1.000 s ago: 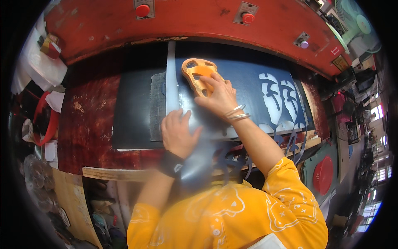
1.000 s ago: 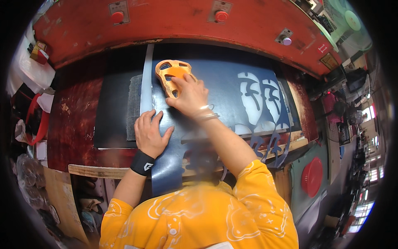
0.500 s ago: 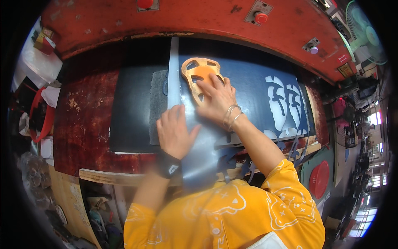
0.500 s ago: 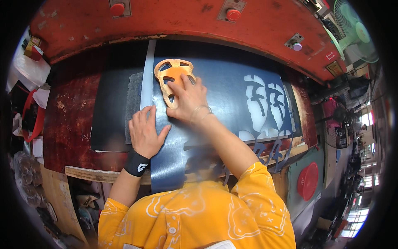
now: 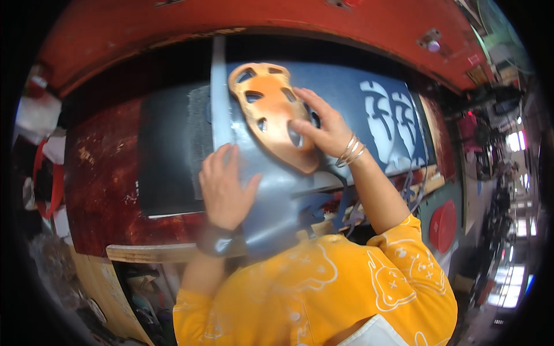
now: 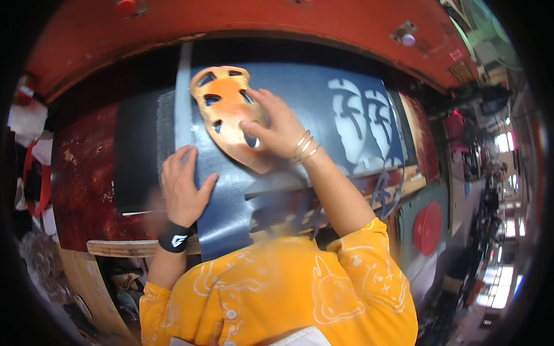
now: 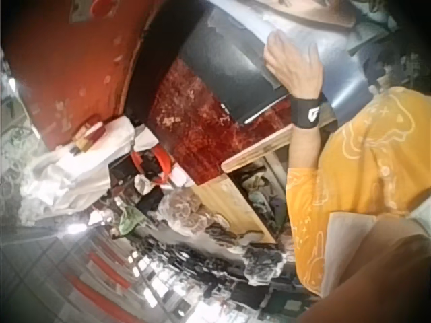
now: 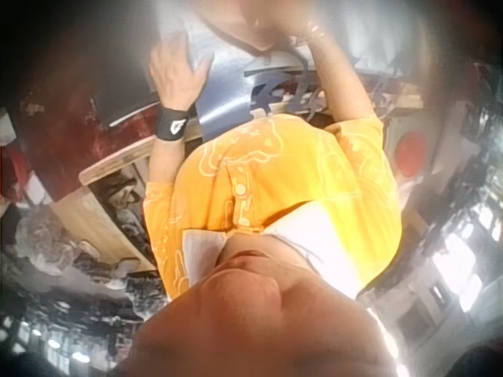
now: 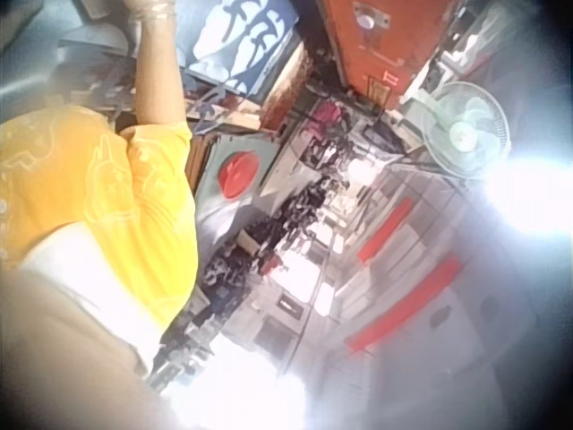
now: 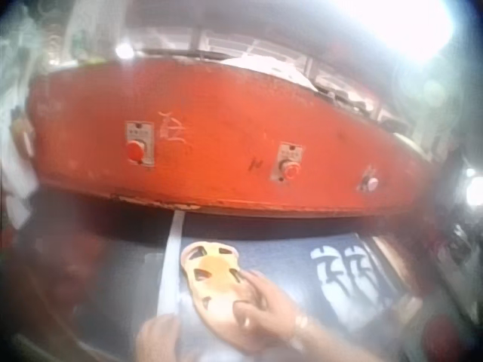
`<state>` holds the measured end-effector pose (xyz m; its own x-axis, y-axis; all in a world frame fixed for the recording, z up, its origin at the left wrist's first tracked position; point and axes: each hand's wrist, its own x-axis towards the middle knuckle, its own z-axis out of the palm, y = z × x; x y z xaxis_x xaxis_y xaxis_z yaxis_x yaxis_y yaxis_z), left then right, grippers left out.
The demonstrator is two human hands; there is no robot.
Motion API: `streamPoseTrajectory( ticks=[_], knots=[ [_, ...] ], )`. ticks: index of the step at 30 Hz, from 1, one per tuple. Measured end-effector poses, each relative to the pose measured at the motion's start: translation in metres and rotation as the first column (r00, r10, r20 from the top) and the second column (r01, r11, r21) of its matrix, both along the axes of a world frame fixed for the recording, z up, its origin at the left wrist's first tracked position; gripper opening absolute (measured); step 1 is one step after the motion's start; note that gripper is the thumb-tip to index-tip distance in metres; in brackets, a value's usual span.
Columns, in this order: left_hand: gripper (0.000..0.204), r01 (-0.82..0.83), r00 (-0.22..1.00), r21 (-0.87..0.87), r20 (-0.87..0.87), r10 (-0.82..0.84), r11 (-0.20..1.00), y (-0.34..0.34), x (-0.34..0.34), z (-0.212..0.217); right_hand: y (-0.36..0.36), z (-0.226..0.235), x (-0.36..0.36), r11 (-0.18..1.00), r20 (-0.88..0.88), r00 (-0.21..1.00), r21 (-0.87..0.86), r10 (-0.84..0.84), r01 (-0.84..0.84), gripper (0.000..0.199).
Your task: The person collects blue rubber scraps from a machine surface into a red basket and transfers them into a white sack. They then place a large blue rubber sheet onto the machine, align it, and use a wooden block to press and smooth the sheet against the machine surface.
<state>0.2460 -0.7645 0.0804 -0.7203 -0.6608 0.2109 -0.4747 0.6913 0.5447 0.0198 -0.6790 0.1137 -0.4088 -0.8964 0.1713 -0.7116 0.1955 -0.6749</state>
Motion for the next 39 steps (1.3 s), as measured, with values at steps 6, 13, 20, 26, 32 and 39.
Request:
streamPoseTrajectory(
  ticks=[6, 13, 20, 26, 32, 39],
  knots=[
    [0.047, 0.073, 0.963, 0.34, -0.269, 0.023, 0.938, 0.021, 0.043, 0.0, 0.083, -0.009, 0.007, 0.977, -0.141, 0.989, 0.199, -0.042, 0.07, 0.057],
    [0.053, 0.345, 0.818, 0.697, -0.552, 0.163, 0.628, 0.07, 0.091, -0.017, 0.082, -0.031, 0.035, 0.992, -0.499, 0.864, 0.063, -0.062, 0.107, 0.068],
    [0.054, 0.031, 0.912, 0.386, -0.388, 0.132, 0.922, 0.111, 0.082, -0.044, 0.089, -0.039, 0.028, 0.973, -0.294, 0.945, -0.218, -0.145, 0.082, 0.054],
    [0.028, -0.046, 0.958, 0.013, -0.284, 0.047, 0.999, 0.107, 0.069, -0.055, 0.113, -0.028, -0.024, 0.598, 0.151, 0.902, -0.703, -0.404, 0.385, 0.047],
    [0.029, -0.114, 0.929, 0.086, -0.343, 0.137, 0.99, 0.1, 0.065, -0.07, 0.191, 0.041, -0.128, 0.118, 0.16, 0.527, -0.883, -0.835, 0.455, 0.057],
    [0.029, -0.057, 0.91, 0.053, -0.408, 0.074, 0.997, 0.091, 0.063, -0.076, 0.202, 0.077, -0.187, 0.132, 0.156, 0.521, -0.871, -0.839, 0.473, 0.073]
  ],
)
